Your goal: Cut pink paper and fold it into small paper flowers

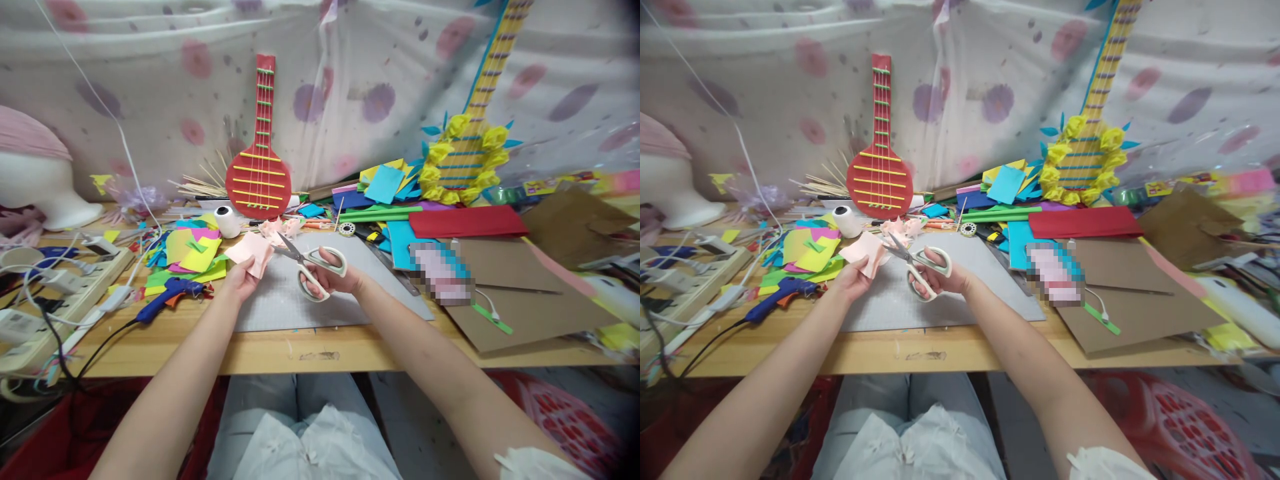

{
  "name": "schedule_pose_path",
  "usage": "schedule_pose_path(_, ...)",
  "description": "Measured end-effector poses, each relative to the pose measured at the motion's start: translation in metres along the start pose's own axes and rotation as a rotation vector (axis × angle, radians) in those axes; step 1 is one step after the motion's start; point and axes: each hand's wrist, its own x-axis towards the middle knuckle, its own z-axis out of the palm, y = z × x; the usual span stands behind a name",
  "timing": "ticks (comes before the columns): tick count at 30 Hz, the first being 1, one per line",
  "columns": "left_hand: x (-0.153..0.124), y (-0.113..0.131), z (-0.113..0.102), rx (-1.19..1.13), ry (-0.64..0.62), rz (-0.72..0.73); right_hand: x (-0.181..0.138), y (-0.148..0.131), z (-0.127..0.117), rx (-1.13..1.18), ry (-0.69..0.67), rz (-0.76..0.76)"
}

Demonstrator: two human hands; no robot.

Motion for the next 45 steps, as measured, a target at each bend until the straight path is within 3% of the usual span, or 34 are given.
schedule_pose_path(35, -0.002, 0.0, 0.002, -0.03, -0.003, -0.022, 0.004, 0.001, 0.001, -0.011, -0.008, 0.009)
schedule_pose_path(45, -0.011, -0.007, 0.004, 0.023, -0.119, 0.082, 0.006, 0.004, 0.0, 0.005, -0.026, -0.017)
